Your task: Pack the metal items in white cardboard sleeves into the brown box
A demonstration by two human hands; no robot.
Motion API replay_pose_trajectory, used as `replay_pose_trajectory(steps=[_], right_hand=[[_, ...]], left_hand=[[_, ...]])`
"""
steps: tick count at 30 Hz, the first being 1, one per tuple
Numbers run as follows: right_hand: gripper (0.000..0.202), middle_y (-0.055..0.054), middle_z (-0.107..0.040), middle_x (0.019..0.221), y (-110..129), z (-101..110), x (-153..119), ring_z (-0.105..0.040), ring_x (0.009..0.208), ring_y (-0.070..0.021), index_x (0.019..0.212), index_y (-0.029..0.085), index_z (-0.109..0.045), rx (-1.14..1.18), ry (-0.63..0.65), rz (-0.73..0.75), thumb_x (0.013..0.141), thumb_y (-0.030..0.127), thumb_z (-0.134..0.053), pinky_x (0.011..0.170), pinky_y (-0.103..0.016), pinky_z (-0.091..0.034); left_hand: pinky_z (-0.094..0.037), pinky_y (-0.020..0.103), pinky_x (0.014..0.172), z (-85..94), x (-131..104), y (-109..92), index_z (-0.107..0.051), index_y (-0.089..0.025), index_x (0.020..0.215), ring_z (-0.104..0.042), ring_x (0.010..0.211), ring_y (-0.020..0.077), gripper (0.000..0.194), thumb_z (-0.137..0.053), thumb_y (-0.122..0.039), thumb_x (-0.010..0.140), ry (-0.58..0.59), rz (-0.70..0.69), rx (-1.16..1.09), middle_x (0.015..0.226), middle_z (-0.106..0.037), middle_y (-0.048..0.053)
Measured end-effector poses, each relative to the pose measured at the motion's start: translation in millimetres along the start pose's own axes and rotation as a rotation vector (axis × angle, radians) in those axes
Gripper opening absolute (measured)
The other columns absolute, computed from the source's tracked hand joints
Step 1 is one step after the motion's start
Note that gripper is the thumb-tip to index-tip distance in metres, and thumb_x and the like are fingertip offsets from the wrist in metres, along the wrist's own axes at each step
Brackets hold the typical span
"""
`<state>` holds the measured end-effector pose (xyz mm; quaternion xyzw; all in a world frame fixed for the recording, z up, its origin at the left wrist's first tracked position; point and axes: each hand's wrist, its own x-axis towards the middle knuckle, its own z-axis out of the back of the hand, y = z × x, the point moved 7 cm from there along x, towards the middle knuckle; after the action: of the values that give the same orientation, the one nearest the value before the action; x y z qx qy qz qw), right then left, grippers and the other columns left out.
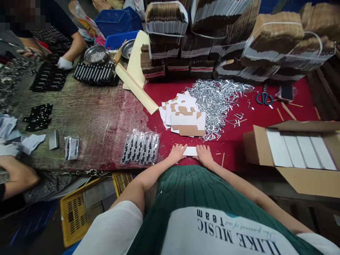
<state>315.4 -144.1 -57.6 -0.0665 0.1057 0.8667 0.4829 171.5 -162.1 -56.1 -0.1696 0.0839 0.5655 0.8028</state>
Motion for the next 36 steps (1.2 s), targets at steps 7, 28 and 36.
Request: replay_pose_trajectory(steps=[7, 28, 36], right_hand=[[0.065, -0.017, -0.056, 0.103, -10.5, 1.5, 4.6, -0.047, 0.095, -0.0273, 0.119, 0.01, -0.05, 0.1, 0.097, 0.232, 0.085, 0.064, -0.036, 0.081, -0.035, -0.035], [0.049, -0.009, -0.062, 0.096, 18.3, 49.1, 27.9, -0.055, 0.085, -0.0237, 0.097, 0.014, -0.06, 0.487, 0.264, 0.073, 0.059, 0.042, -0.074, 0.073, -0.032, -0.043], [0.059, -0.012, -0.063, 0.104, -252.2, 181.6, -158.1, -0.058, 0.087, -0.023, 0.11, 0.014, -0.056, 0.754, -0.448, -0.714, 0.075, 0.06, -0.053, 0.07, -0.031, -0.043]], left_hand=[[-0.035, 0.046, 0.092, -1.4, 3.1, 2.5, -0.027, -0.025, 0.142, -0.043, 0.108, 0.0303, 0.07, -0.052, -0.05, 0.082, 0.058, -0.123, -0.041, 0.119, -0.048, 0.016], [-0.041, 0.038, 0.091, 37.6, 45.4, 38.8, -0.049, -0.017, 0.124, -0.053, 0.103, 0.0248, 0.046, -0.046, -0.041, 0.085, 0.091, -0.005, -0.443, 0.116, -0.057, 0.013], [-0.045, 0.042, 0.08, 121.1, 115.2, 159.1, -0.05, -0.008, 0.117, -0.056, 0.104, 0.0361, 0.062, -0.05, -0.056, 0.078, -0.328, 0.731, -0.306, 0.114, -0.058, 0.023]])
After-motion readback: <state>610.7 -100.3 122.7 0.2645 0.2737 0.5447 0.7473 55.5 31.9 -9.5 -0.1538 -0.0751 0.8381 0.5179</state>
